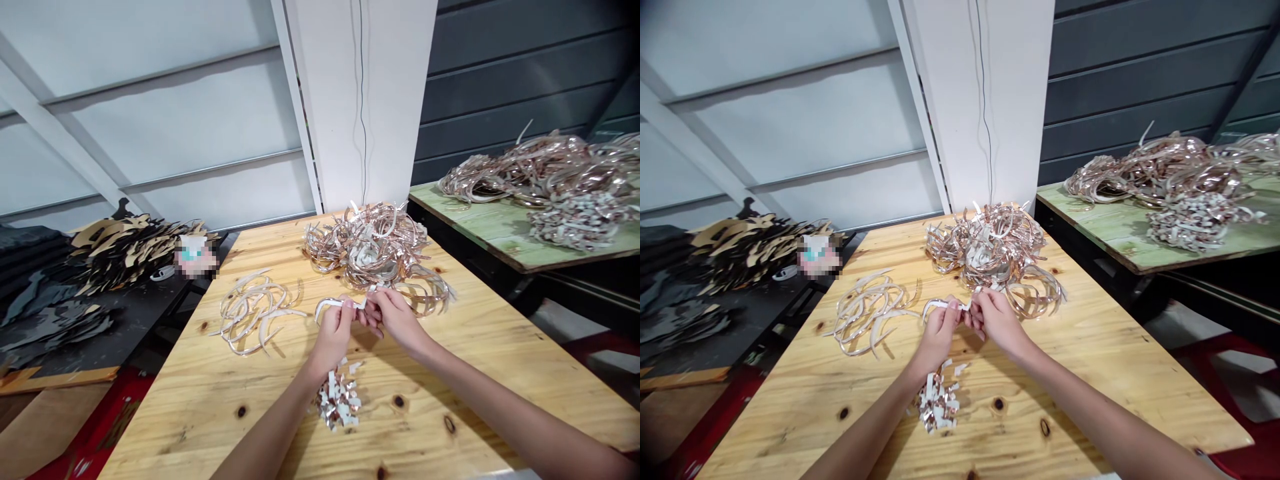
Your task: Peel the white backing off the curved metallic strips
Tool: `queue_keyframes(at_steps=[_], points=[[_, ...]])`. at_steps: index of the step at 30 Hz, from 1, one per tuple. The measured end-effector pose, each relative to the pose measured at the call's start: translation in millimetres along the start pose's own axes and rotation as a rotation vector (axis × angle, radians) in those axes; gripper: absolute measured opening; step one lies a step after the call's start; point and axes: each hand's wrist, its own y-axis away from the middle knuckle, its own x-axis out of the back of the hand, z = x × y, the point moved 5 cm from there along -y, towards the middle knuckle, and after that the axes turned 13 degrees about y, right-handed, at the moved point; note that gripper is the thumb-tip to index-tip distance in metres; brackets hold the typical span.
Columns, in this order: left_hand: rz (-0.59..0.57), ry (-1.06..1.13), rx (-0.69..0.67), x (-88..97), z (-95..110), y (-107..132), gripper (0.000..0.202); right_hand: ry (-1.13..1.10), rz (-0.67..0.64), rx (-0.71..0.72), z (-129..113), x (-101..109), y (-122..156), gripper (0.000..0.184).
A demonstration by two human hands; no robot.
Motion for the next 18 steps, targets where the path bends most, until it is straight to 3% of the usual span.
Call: queue_keyframes(at_steps=[8, 13, 18], points=[[0.016, 0.107, -0.002, 2.3, -13, 0, 0.055, -0.324, 0.128, -0.071, -2, 4, -1, 0.035], [-0.027, 0.060, -0.002, -2.6, -8, 0, 0.054, -0.469, 0.208, -0.108, -1, 8, 0, 0.031], [0.066, -0.012, -0.087, 5.9, 4, 2, 0.049, -0.458, 0.117, -0.108, -4, 8, 1, 0.031]])
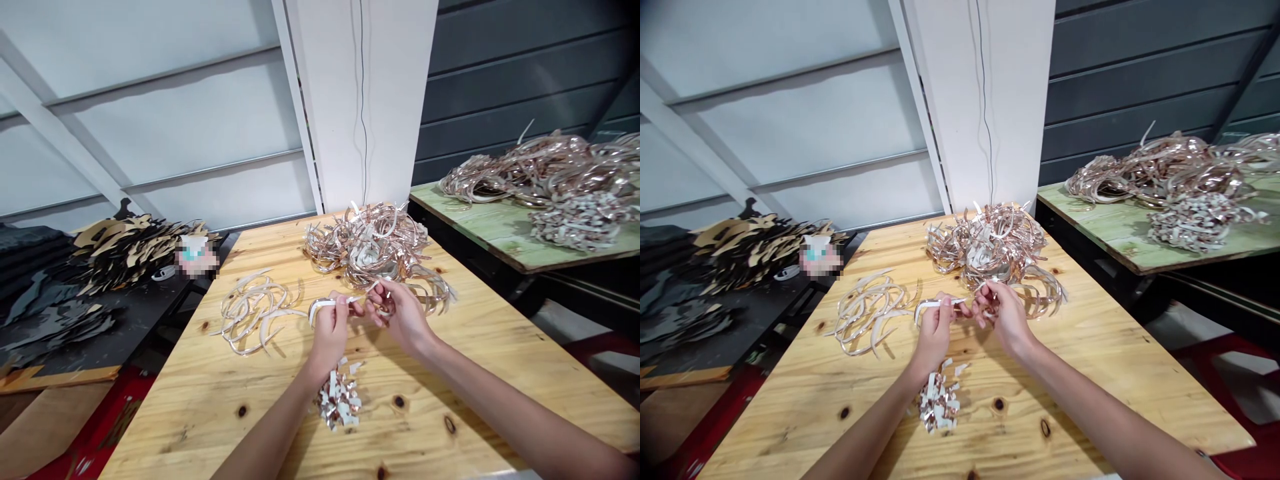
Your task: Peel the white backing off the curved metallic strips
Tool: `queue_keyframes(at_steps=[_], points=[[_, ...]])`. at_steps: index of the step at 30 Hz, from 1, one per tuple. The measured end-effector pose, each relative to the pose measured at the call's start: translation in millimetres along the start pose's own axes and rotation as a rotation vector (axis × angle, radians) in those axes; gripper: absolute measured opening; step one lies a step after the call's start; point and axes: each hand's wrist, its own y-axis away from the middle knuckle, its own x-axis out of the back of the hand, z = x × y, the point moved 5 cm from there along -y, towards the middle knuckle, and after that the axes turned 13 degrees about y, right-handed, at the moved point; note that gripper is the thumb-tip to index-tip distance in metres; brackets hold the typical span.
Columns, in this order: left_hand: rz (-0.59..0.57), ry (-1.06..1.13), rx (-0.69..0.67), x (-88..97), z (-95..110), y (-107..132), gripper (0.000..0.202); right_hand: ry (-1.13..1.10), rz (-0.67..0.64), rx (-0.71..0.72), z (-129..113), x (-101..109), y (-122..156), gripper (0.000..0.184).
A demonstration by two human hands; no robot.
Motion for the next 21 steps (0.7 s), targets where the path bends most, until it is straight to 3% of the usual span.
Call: queue_keyframes(at_steps=[5, 12, 16, 21], points=[[0.109, -0.072, -0.118, 11.2, 7.7, 3.8, 0.043, 0.044, -0.233, -0.023, -0.4, -4.4, 1.0, 0.050], [0.028, -0.109, -0.212, 6.2, 10.7, 8.9, 0.040, 0.818, -0.109, 0.308, 4.7, -1.9, -3.1, 0.034], [0.032, 0.003, -0.185, 7.3, 10.0, 8.9, 0.041, 0.958, -0.200, 0.391, 3.9, -8.4, 0.5, 0.033], [-0.054, -0.075, -0.038, 4.0, 3.5, 5.0, 0.038, 1.155, -0.167, 0.443, 5.3, -6.7, 4.2, 0.029]])
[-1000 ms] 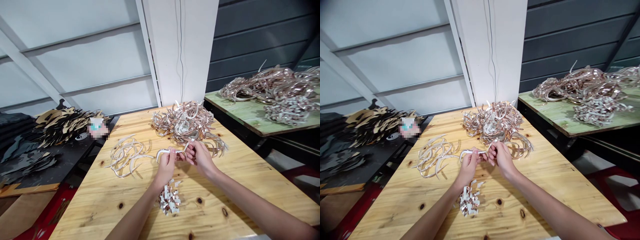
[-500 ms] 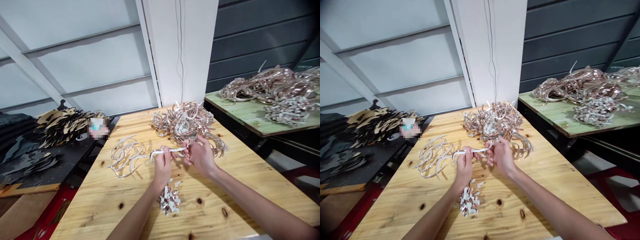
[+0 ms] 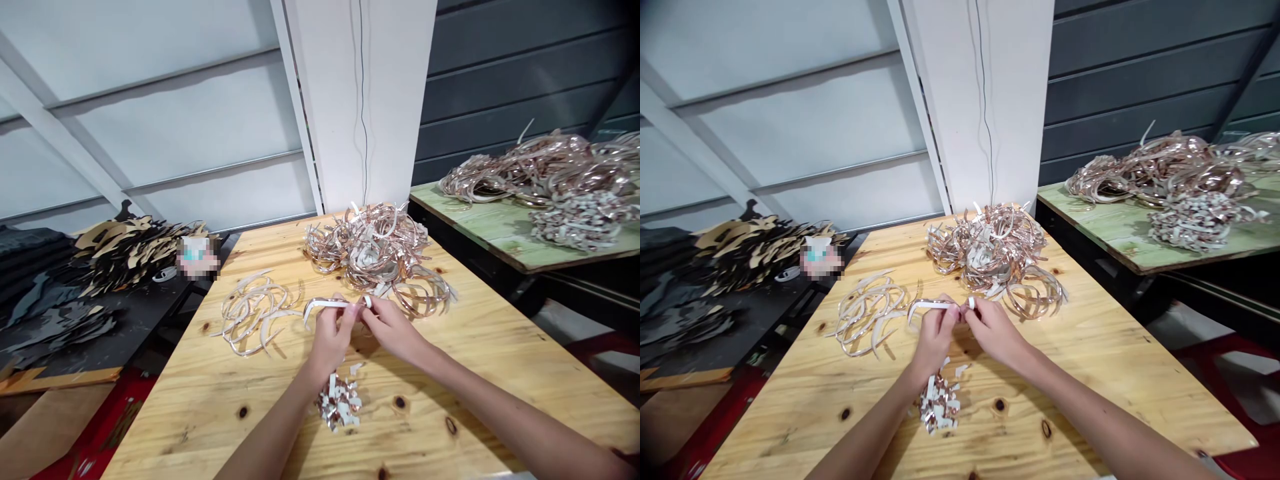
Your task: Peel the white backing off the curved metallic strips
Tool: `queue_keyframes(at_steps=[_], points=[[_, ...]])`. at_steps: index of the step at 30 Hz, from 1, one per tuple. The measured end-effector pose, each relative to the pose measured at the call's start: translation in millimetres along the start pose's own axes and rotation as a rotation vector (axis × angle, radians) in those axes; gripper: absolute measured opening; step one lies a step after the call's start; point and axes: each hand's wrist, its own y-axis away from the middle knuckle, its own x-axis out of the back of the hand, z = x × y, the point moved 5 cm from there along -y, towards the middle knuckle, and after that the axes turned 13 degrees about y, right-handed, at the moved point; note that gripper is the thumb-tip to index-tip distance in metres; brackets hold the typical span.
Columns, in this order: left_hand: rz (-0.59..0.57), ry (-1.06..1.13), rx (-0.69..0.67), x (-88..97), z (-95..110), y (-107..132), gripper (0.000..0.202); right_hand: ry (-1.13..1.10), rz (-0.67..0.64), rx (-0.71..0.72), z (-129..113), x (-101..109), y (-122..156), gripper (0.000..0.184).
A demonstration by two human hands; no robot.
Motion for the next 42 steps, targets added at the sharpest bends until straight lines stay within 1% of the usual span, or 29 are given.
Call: queue_keyframes(at_steps=[2, 3, 8, 12, 15, 18, 21, 25, 27, 31, 33, 35, 37, 40, 42], points=[[-0.049, -0.056, 0.071, -2.8, -4, -1, 0.038, 0.083, 0.005, 0.027, -1, 0, 2, 0.027], [-0.061, -0.078, 0.084, -3.6, -5, -1, 0.040, 0.114, 0.007, 0.038, -2, 0, 3, 0.026], [-0.075, -0.127, 0.048, -4.0, -8, -3, 0.044, 0.145, 0.015, 0.032, -5, 2, 5, 0.029], [-0.091, -0.130, 0.051, -3.9, -12, -3, 0.044, 0.071, 0.014, -0.018, -2, 2, 4, 0.029], [-0.099, -0.138, 0.033, -4.5, -13, -4, 0.042, -0.073, 0.018, -0.065, 2, 0, 2, 0.027], [-0.114, -0.141, 0.024, -5.6, -11, -5, 0.042, -0.327, 0.002, -0.133, 6, -5, -2, 0.027], [-0.109, -0.140, 0.018, -5.4, -10, -6, 0.042, -0.518, -0.018, -0.255, 8, -7, -4, 0.030], [-0.085, -0.143, 0.013, -4.2, -7, -6, 0.039, -0.714, -0.009, -0.440, 7, -4, -3, 0.031], [-0.079, -0.158, 0.001, -4.4, -4, -7, 0.038, -0.819, -0.001, -0.485, 3, -2, -2, 0.030], [-0.045, -0.188, -0.048, -4.2, 5, -6, 0.036, -0.986, 0.010, -0.454, -3, -2, -1, 0.030], [-0.019, -0.193, -0.057, -2.6, 8, -5, 0.036, -0.984, 0.039, -0.436, -2, -3, 1, 0.030], [0.016, -0.179, -0.044, 0.2, 8, -4, 0.038, -0.929, 0.046, -0.410, -1, -4, 1, 0.024], [0.042, -0.130, -0.004, 2.6, 4, -3, 0.043, -0.901, 0.016, -0.357, -2, -3, 1, 0.019], [0.039, 0.025, 0.110, 2.4, -6, -3, 0.049, -0.923, -0.067, -0.248, -6, -3, -1, 0.024], [0.056, 0.141, 0.185, 2.0, -13, -3, 0.052, -0.893, -0.097, -0.188, -7, -2, -1, 0.029]])
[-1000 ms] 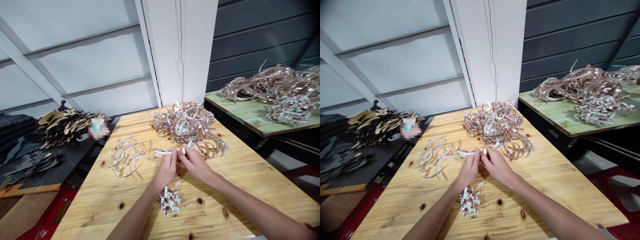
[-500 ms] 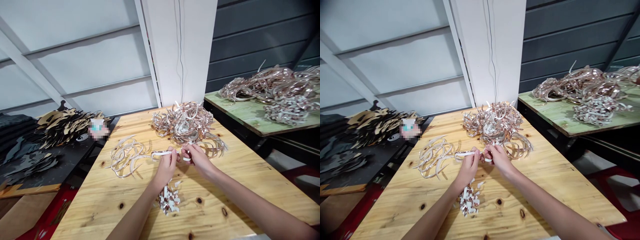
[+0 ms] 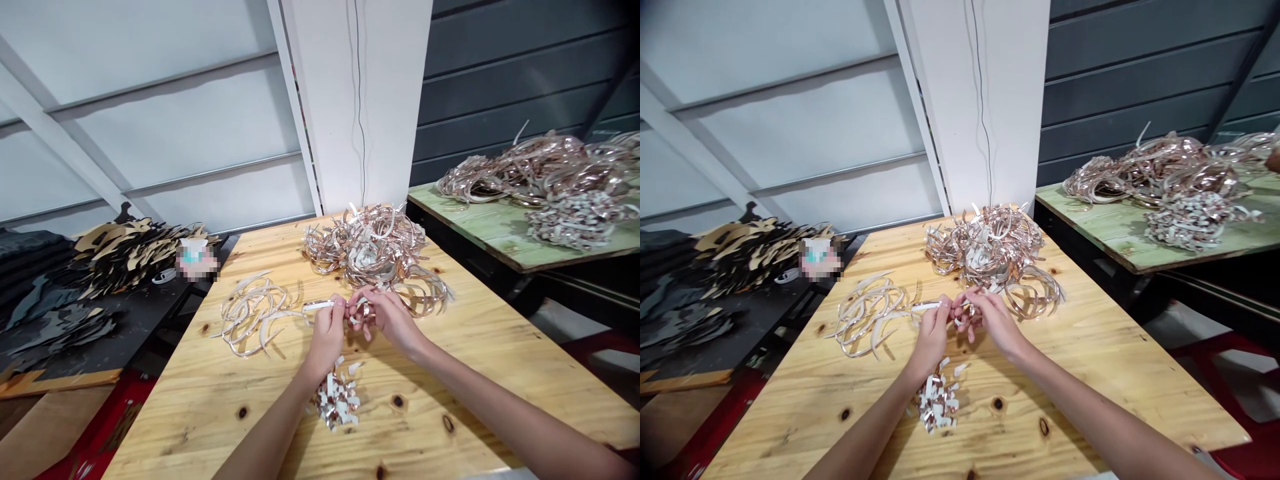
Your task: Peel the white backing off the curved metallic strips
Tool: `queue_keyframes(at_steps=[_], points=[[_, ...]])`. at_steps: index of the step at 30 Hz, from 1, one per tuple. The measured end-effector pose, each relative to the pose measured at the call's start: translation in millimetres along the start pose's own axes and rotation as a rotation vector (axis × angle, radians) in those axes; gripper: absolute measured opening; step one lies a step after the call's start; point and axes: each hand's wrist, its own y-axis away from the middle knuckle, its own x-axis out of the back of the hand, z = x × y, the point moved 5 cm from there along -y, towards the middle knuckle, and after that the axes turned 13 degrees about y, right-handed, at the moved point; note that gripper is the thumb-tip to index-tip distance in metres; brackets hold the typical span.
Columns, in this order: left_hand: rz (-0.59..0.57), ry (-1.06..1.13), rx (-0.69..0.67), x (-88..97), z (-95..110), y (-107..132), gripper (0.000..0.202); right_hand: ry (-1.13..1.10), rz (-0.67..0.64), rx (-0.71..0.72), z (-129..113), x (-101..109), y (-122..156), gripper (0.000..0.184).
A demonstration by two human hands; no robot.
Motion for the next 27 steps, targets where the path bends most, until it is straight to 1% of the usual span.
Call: queue_keyframes(at_steps=[2, 5, 7, 9, 10, 12, 16, 18, 20, 23, 25, 27], points=[[0.051, 0.083, 0.025, 2.3, -2, -1, 0.053, 0.097, 0.002, 0.054, -1, 1, 0, 0.029], [0.120, 0.150, 0.016, 5.6, -2, -2, 0.052, 0.294, 0.051, 0.143, -5, 3, 2, 0.026], [0.151, 0.176, 0.035, 6.9, -4, -2, 0.052, 0.458, 0.078, 0.221, -9, 3, 3, 0.024], [0.191, 0.197, 0.060, 8.4, -7, -2, 0.051, 0.651, 0.094, 0.332, -16, 2, 5, 0.019], [0.201, 0.210, 0.073, 8.7, -9, -2, 0.051, 0.740, 0.094, 0.383, -18, 2, 6, 0.015], [0.182, 0.246, 0.094, 7.7, -13, -3, 0.049, 0.857, 0.085, 0.443, -20, 1, 7, 0.008], [0.105, 0.283, 0.128, 4.1, -16, -5, 0.048, 0.933, 0.069, 0.460, -19, 3, 7, 0.006], [0.096, 0.254, 0.130, 3.6, -14, -6, 0.048, 0.961, 0.077, 0.461, -19, 4, 8, 0.007], [0.081, 0.209, 0.118, 2.6, -12, -6, 0.050, 0.974, 0.112, 0.468, -20, 5, 9, 0.007], [0.038, 0.165, 0.102, -0.3, -12, -6, 0.052, 0.956, 0.175, 0.539, -27, 7, 12, 0.009], [0.007, 0.167, 0.115, -2.2, -15, -6, 0.051, 0.940, 0.191, 0.605, -30, 7, 15, 0.013], [-0.019, 0.170, 0.121, -3.5, -16, -6, 0.050, 0.934, 0.193, 0.641, -30, 8, 16, 0.018]])
